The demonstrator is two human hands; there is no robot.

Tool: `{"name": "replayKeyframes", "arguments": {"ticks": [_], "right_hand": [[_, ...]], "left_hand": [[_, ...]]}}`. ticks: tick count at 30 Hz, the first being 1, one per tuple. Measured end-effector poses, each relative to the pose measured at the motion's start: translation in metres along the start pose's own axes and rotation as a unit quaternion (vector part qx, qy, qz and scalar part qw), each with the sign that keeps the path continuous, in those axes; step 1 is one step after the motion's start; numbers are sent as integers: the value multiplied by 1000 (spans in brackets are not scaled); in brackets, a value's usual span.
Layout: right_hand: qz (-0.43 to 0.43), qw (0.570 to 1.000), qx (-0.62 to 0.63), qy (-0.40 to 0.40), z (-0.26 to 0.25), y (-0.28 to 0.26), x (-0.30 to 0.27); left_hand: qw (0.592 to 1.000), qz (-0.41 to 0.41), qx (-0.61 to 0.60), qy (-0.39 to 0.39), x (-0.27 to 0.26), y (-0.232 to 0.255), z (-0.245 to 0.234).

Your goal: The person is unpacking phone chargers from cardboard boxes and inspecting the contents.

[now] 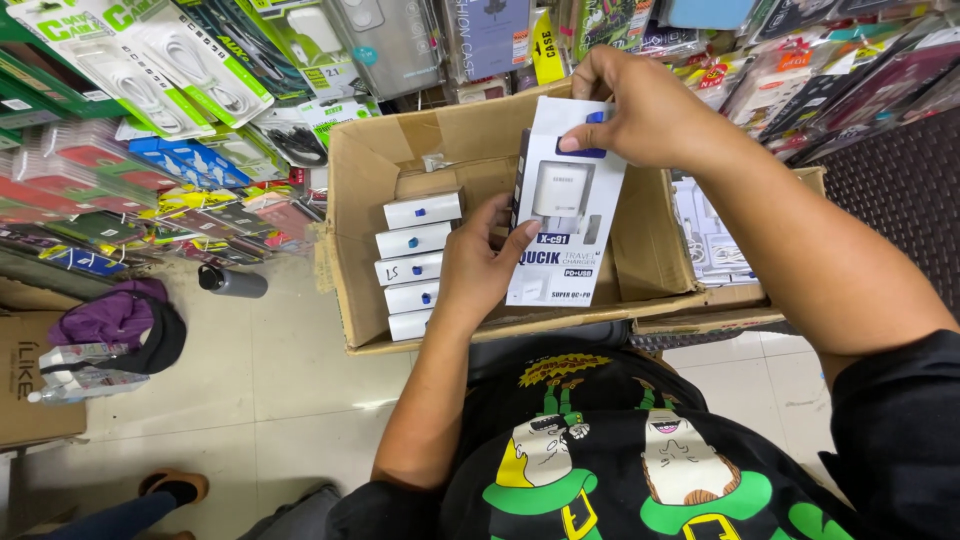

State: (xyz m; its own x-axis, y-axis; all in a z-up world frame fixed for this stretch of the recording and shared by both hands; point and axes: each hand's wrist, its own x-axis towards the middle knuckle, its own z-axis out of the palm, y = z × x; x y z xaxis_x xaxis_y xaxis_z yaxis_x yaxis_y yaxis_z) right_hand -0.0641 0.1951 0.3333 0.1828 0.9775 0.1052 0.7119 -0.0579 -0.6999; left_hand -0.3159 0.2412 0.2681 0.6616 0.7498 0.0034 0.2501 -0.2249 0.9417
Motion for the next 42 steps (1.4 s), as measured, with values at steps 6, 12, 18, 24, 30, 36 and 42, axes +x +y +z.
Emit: {"name": "replayKeyframes", "arguments": {"ticks": [6,12,18,24,30,36,42], "right_hand": [[-75,996,-12,37,-11,-43,-28],[-89,994,45,46,0,-40,-74],[-126,986,-103,44,11,-68,-101],[-113,981,-152,36,20,-73,-108],[-52,998,15,-30,21,-11,-102],[-72,964,252,-43,-8,35,-102],[35,812,576,86,-40,90,-108]], "left_hand": [[994,28,-101,5,-1,-19,5],[994,61,-7,90,-1,-28,7],[954,266,21,134,0,-34,2],[958,252,35,130,0,-34,0],[949,267,126,115,-1,-27,-4],[969,245,43,17,-10,-5,-7],[978,174,112,-9,-11,39,-48]]}}
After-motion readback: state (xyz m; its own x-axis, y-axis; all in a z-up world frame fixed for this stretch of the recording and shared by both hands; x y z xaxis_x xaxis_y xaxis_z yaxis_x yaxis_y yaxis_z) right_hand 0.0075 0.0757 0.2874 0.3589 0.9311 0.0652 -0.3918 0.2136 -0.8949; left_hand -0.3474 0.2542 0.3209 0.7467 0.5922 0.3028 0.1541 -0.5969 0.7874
